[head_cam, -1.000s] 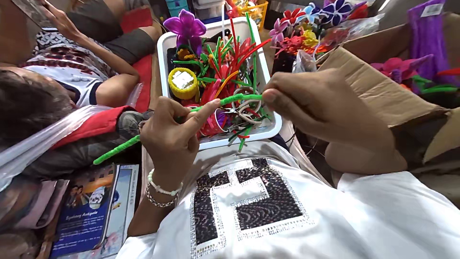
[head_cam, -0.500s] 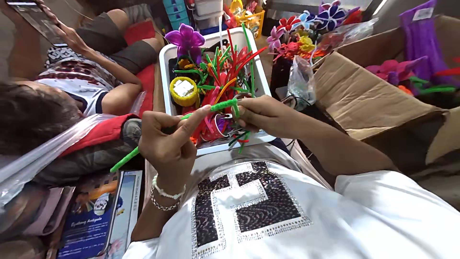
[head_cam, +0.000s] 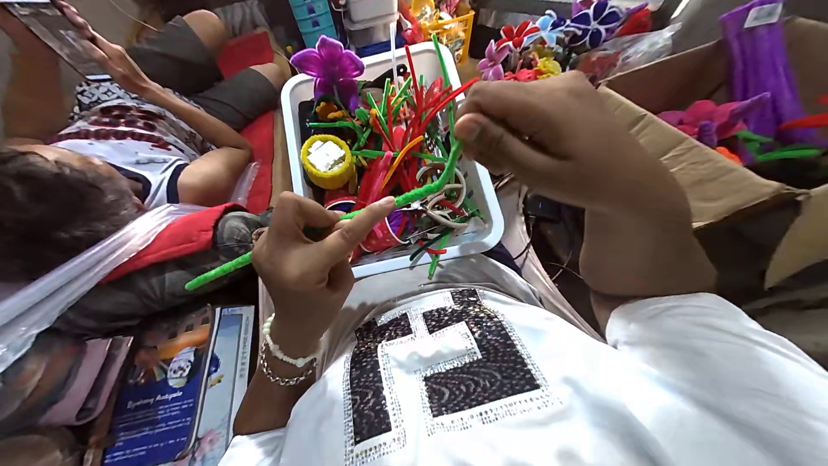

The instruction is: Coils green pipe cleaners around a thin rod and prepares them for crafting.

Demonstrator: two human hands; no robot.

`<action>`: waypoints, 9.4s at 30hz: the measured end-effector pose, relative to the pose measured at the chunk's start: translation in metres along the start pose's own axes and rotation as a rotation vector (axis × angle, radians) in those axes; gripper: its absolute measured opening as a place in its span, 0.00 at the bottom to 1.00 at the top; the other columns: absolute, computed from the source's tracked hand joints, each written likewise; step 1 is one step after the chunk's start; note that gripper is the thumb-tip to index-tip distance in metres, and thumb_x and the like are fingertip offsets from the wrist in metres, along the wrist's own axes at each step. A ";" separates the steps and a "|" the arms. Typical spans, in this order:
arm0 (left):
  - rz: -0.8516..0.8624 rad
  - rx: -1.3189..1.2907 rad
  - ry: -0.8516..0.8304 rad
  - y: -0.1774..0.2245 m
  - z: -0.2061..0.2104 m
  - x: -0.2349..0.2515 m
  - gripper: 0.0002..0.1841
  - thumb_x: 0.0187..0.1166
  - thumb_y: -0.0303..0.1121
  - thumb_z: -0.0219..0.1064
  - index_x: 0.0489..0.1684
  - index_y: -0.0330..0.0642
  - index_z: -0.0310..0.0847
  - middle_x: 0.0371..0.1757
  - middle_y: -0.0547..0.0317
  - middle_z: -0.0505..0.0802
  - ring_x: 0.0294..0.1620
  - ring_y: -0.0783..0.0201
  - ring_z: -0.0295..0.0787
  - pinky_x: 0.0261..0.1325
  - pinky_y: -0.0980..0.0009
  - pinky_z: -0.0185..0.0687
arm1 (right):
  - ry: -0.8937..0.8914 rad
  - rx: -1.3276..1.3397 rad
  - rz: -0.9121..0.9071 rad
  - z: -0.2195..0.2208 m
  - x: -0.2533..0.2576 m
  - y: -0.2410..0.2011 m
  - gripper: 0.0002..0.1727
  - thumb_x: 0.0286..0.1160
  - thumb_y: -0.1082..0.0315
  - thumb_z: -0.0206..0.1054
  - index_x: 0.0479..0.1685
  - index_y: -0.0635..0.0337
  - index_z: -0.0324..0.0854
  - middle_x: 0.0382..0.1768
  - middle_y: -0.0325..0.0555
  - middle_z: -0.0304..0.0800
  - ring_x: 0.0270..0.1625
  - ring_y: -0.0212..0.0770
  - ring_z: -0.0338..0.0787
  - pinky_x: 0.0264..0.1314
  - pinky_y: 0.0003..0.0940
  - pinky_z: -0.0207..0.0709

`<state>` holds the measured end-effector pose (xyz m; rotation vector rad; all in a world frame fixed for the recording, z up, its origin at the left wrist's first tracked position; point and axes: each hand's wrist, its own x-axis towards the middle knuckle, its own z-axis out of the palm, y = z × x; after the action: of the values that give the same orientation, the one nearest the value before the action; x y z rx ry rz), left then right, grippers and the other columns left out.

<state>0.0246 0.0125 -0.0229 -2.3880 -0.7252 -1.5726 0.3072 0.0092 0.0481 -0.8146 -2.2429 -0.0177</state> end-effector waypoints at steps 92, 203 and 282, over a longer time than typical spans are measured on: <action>-0.376 -0.230 -0.019 -0.013 -0.010 0.008 0.22 0.87 0.30 0.63 0.79 0.38 0.77 0.56 0.54 0.86 0.43 0.74 0.84 0.43 0.81 0.82 | -0.131 0.348 0.295 0.044 -0.024 0.029 0.21 0.96 0.56 0.45 0.65 0.59 0.79 0.34 0.35 0.87 0.29 0.26 0.85 0.30 0.24 0.81; -0.551 -0.910 -0.039 0.015 0.001 0.001 0.07 0.89 0.28 0.60 0.55 0.46 0.83 0.43 0.71 0.88 0.27 0.83 0.76 0.25 0.89 0.70 | -0.078 0.429 0.010 0.070 -0.014 -0.012 0.19 0.86 0.60 0.55 0.58 0.67 0.81 0.47 0.40 0.80 0.47 0.26 0.80 0.47 0.19 0.78; -0.518 -0.961 -0.020 0.017 0.005 0.000 0.07 0.91 0.31 0.57 0.52 0.46 0.82 0.39 0.73 0.87 0.30 0.82 0.77 0.31 0.87 0.73 | -0.036 0.376 0.012 0.072 -0.016 -0.026 0.18 0.83 0.61 0.55 0.57 0.66 0.81 0.49 0.40 0.80 0.50 0.26 0.80 0.48 0.19 0.78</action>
<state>0.0368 -0.0003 -0.0235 -2.9901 -0.7334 -2.5662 0.2547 -0.0030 -0.0092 -0.6254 -2.1802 0.4151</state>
